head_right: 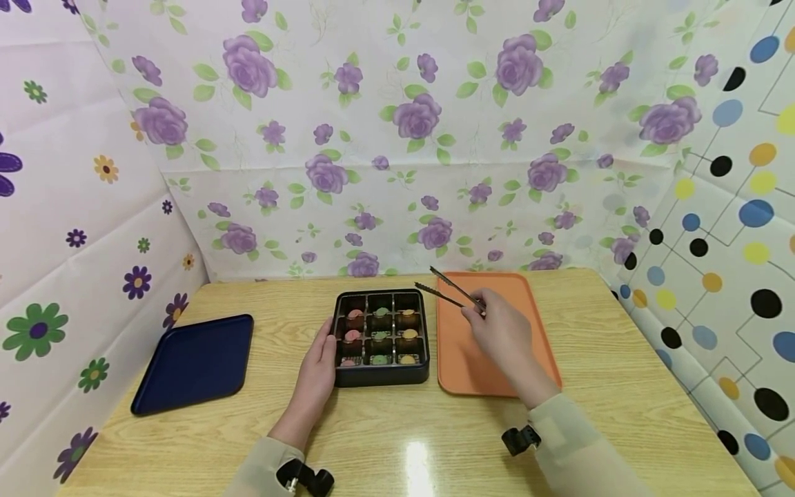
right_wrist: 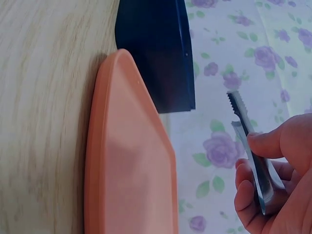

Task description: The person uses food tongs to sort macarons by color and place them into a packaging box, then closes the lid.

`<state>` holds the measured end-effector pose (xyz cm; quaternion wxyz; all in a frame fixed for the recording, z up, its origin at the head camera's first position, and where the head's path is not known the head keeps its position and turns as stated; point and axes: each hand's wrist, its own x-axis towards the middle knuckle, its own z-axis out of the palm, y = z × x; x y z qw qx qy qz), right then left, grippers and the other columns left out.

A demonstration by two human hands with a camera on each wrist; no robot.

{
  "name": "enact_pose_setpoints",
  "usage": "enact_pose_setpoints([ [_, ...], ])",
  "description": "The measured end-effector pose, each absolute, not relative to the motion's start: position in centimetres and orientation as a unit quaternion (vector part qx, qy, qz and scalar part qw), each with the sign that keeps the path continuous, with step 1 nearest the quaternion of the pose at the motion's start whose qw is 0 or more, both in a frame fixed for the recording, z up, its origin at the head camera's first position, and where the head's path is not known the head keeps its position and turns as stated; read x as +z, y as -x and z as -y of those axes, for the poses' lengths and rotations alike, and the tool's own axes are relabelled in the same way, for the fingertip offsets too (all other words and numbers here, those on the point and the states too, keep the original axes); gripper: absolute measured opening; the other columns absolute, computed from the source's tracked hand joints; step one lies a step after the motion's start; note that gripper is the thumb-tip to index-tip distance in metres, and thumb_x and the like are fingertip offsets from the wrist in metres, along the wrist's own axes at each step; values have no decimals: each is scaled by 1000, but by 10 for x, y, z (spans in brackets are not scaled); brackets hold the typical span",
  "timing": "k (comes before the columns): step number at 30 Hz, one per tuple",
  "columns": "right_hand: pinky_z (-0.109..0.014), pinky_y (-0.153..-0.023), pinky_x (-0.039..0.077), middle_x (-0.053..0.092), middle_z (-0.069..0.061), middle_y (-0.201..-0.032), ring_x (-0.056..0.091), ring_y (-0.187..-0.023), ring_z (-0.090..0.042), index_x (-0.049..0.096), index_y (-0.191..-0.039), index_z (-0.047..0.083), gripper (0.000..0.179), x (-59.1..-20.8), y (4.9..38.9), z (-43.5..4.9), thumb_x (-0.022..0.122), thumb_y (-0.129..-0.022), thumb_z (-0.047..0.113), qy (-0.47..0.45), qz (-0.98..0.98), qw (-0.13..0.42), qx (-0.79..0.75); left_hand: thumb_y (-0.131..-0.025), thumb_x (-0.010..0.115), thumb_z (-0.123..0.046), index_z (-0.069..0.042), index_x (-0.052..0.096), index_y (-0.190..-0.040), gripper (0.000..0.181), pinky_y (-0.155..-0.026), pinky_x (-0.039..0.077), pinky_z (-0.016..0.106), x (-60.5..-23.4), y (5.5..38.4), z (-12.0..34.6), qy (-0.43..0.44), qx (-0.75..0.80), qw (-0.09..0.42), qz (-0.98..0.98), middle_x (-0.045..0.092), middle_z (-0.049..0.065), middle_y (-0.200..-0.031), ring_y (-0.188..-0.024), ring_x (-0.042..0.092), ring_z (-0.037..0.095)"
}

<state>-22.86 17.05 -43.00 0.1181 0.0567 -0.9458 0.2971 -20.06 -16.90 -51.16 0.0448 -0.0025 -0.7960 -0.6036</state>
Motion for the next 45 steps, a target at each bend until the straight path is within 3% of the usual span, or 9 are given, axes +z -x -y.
enact_pose_setpoints([
  [6,-63,-89,59,69,-25,-139,71,-118,-45,64,-147,1,45,-429,223,-186,66,-115,33,-53,943,118,306,-124,34,-28,-16,23,-178,56,-120,44,66,-512,202,167,-3,-595,51,802,25,17,-181,-141,58,45],
  [14,-65,-90,58,66,-29,-144,69,-122,-49,62,-148,0,47,-430,221,-212,62,-116,35,-33,945,115,303,-124,33,-27,-15,22,-178,56,-113,52,63,-511,201,167,-2,-598,47,800,25,19,-180,-128,68,42],
  [21,-65,-91,58,62,-33,-146,66,-127,-50,56,-152,-6,54,-435,220,-237,57,-118,37,-16,949,109,296,-124,33,-28,-17,22,-178,56,-112,53,62,-510,201,167,0,-599,48,799,25,18,-180,-138,61,44],
  [28,-61,-79,57,65,-35,-139,68,-115,-50,56,-148,-8,56,-445,218,-268,55,-118,38,9,954,119,274,-124,34,-27,-17,24,-178,56,-114,50,64,-510,200,167,0,-598,54,799,27,17,-180,-145,55,46],
  [33,-57,-69,54,68,-33,-127,71,-100,-46,55,-145,-10,52,-451,219,-290,53,-118,35,22,955,129,265,-124,34,-29,-18,26,-178,56,-124,37,68,-510,201,168,-5,-586,60,808,27,17,-180,-156,41,46],
  [39,-54,-65,53,68,-32,-126,71,-94,-43,53,-144,-11,54,-460,216,-314,52,-118,36,39,960,120,251,-124,33,-29,-16,23,-178,56,-120,43,66,-511,201,168,-4,-595,52,802,24,18,-181,-142,57,46],
  [45,-54,-63,52,67,-34,-125,71,-91,-42,52,-142,-13,55,-469,214,-335,51,-118,36,56,964,105,237,-124,34,-26,-14,23,-178,56,-116,48,65,-513,201,168,-2,-599,53,799,25,19,-180,-133,65,44],
])
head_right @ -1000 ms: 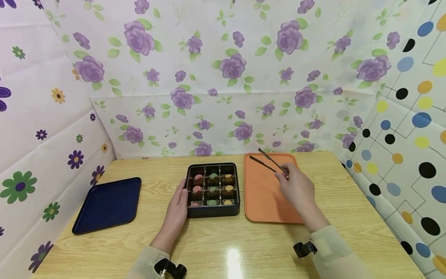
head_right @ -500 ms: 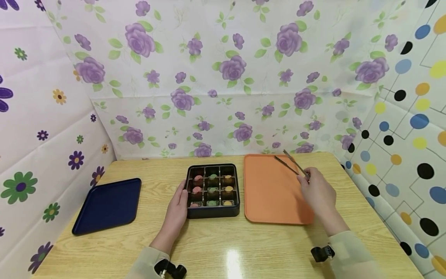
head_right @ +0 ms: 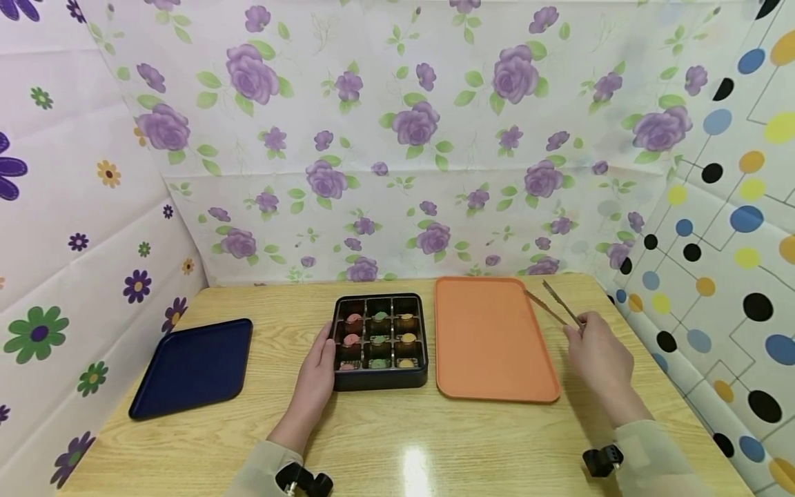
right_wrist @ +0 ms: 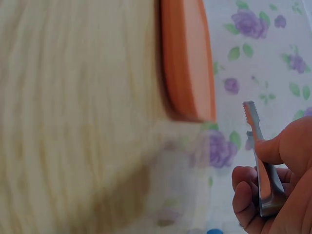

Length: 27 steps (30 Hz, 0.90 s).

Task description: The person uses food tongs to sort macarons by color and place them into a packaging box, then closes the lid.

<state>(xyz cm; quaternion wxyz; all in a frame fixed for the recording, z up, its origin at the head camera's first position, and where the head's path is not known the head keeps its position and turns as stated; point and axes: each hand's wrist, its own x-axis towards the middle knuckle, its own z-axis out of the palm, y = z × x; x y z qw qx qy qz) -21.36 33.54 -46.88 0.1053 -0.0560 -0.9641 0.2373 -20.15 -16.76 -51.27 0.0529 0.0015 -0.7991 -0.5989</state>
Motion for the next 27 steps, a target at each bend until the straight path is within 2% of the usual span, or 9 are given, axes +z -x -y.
enact_pose_setpoints([
  [2,-54,-64,53,66,-35,-128,70,-94,-45,51,-143,-14,57,-472,214,-342,50,-119,38,65,965,98,233,-124,34,-26,-15,23,-178,56,-117,47,66,-513,201,167,-2,-600,52,798,25,19,-180,-136,63,45],
  [6,-55,-65,54,64,-38,-131,69,-99,-48,50,-144,-16,60,-475,215,-353,49,-119,39,77,967,87,228,-124,35,-27,-15,25,-178,56,-124,37,68,-512,202,167,-6,-590,56,805,26,17,-180,-154,43,46],
  [16,-62,-72,54,60,-40,-138,65,-110,-55,50,-142,-17,61,-487,219,-378,49,-117,39,103,968,70,220,-124,34,-28,-16,24,-178,56,-124,36,68,-512,202,167,-7,-586,56,809,26,17,-180,-155,43,46],
  [23,-59,-69,53,60,-41,-131,66,-103,-52,50,-138,-18,57,-490,217,-384,53,-116,35,114,964,66,229,-124,35,-30,-16,25,-178,56,-127,31,69,-512,203,167,-9,-581,59,812,26,17,-180,-160,34,46],
  [27,-58,-68,52,61,-40,-129,67,-102,-50,50,-138,-17,58,-491,218,-388,53,-115,36,118,964,60,230,-124,34,-30,-16,24,-178,57,-125,36,68,-512,202,167,-10,-588,52,807,25,17,-181,-153,45,47],
])
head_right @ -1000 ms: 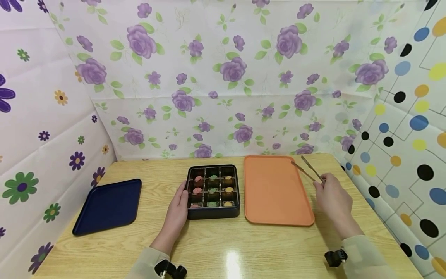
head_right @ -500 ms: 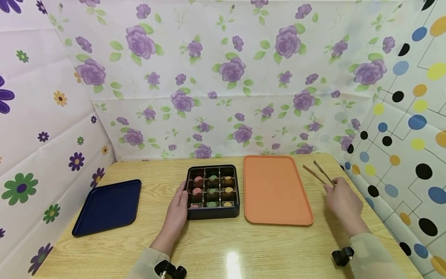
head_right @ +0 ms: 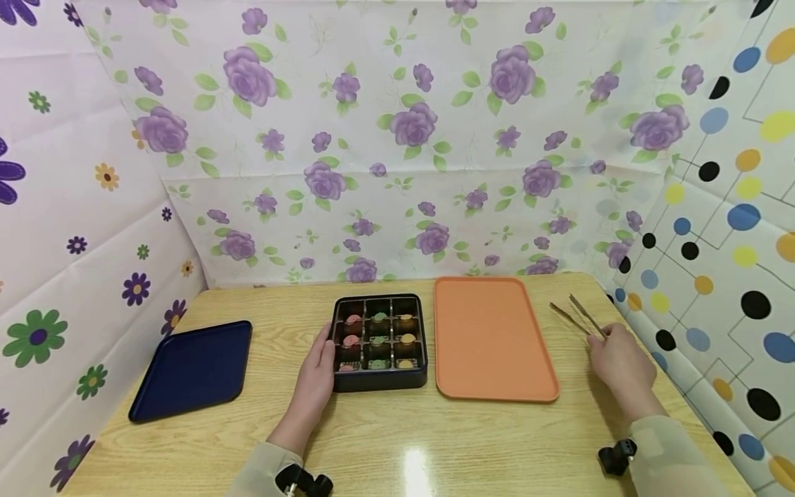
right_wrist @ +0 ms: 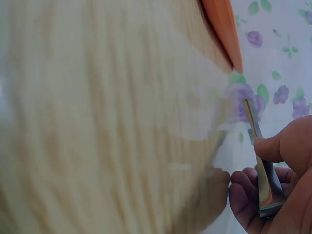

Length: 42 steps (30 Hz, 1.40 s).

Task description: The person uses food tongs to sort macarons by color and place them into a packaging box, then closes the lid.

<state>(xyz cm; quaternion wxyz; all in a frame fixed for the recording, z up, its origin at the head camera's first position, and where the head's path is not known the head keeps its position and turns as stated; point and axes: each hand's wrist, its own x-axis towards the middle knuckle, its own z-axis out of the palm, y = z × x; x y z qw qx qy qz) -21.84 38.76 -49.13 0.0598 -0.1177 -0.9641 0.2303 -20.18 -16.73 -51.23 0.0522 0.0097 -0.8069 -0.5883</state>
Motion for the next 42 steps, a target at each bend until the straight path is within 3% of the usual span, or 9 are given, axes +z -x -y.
enact_pose_setpoints([
  [2,-58,-68,52,62,-40,-128,66,-102,-50,52,-136,-17,57,-492,219,-390,54,-115,36,118,964,57,230,-124,34,-29,-16,23,-178,57,-123,38,68,-513,201,167,-9,-591,50,805,25,17,-181,-149,49,47],
  [6,-54,-67,51,64,-39,-122,67,-98,-49,55,-131,-16,53,-496,221,-394,55,-113,34,113,965,52,232,-124,34,-30,-16,24,-178,56,-125,35,69,-513,201,167,-10,-587,55,808,26,17,-180,-153,45,47],
  [18,-47,-63,51,67,-35,-115,68,-92,-42,59,-126,-15,50,-489,221,-397,57,-111,32,109,969,31,218,-125,33,-30,-15,21,-178,57,-117,46,66,-514,202,166,1,-599,50,799,24,18,-181,-131,66,44],
  [24,-45,-62,50,69,-33,-113,68,-90,-39,61,-121,-12,48,-489,220,-396,57,-111,35,107,970,33,215,-124,34,-30,-18,23,-178,56,-123,38,69,-512,202,167,-2,-589,54,806,25,17,-181,-152,46,47],
  [29,-42,-63,46,68,-26,-106,64,-86,-35,60,-113,-6,44,-490,220,-395,57,-111,37,102,970,40,216,-124,33,-31,-17,23,-178,57,-126,33,69,-510,202,169,-6,-581,59,812,26,17,-180,-157,39,47],
  [31,-41,-63,45,68,-25,-104,63,-84,-34,60,-113,-6,44,-490,220,-395,57,-111,38,98,971,45,215,-124,33,-32,-17,23,-178,57,-127,32,68,-510,202,170,-11,-579,60,813,26,17,-180,-153,44,48],
  [36,-41,-59,46,69,-22,-98,63,-78,-32,61,-109,-3,43,-492,221,-396,62,-110,39,88,973,37,208,-124,33,-34,-18,24,-178,57,-129,26,68,-510,203,170,-22,-575,61,815,27,16,-180,-160,34,45],
  [37,-40,-58,46,69,-23,-98,63,-77,-31,61,-109,-3,42,-493,221,-396,62,-110,39,86,974,33,207,-124,34,-34,-17,25,-178,57,-130,25,69,-511,203,170,-21,-575,62,816,27,16,-180,-163,26,44],
  [42,-43,-59,49,68,-27,-96,64,-77,-35,60,-106,-8,45,-496,222,-396,63,-110,37,75,975,25,209,-124,34,-31,-15,26,-178,57,-131,24,67,-512,202,169,-14,-576,63,815,29,17,-179,-164,24,44],
])
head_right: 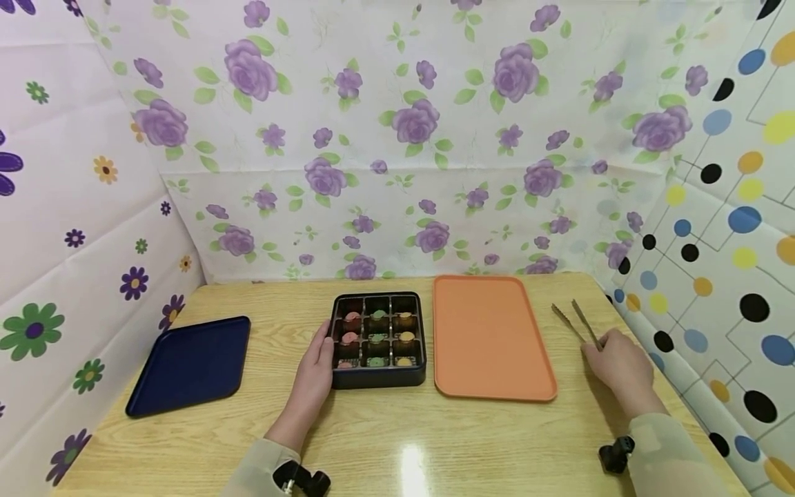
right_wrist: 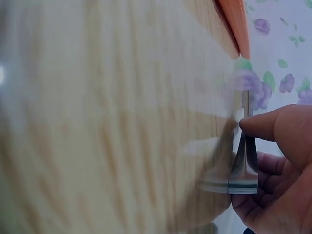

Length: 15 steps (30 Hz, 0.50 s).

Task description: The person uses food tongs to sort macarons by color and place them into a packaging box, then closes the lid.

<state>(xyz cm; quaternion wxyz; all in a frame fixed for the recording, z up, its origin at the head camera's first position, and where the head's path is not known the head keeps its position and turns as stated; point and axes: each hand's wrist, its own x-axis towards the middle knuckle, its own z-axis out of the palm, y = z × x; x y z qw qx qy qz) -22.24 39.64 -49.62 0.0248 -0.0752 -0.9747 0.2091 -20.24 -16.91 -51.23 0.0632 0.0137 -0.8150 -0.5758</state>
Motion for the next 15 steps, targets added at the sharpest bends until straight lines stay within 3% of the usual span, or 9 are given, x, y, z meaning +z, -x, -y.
enact_pose_setpoints([
  [5,-40,-57,43,59,-17,-76,56,-69,-32,57,-80,1,45,-504,224,-396,61,-109,35,76,971,37,222,-124,35,-30,-14,25,-178,57,-129,28,68,-513,203,168,-11,-577,59,815,28,17,-179,-162,30,45],
  [7,-38,-56,41,56,-13,-72,54,-67,-30,56,-75,4,47,-506,225,-396,61,-109,36,79,970,37,228,-124,34,-29,-15,24,-178,57,-126,35,67,-513,203,167,-8,-581,54,812,27,17,-180,-155,42,46],
  [10,-40,-58,46,62,-22,-80,59,-71,-34,64,-85,-6,51,-505,225,-396,63,-109,39,78,969,39,231,-124,32,-28,-14,21,-179,57,-115,50,64,-512,203,167,-5,-593,44,804,26,19,-180,-134,65,43],
  [12,-43,-62,48,66,-27,-87,62,-76,-37,66,-94,-10,53,-502,224,-396,64,-110,40,73,969,44,232,-125,32,-28,-14,19,-179,57,-108,56,61,-511,202,168,-7,-599,39,800,25,19,-180,-122,71,41],
  [15,-58,-74,55,64,-43,-108,65,-92,-54,64,-114,-23,65,-498,221,-394,63,-110,42,69,969,51,232,-125,32,-29,-15,20,-179,57,-113,52,63,-509,202,167,-7,-596,42,802,25,18,-180,-135,64,42],
])
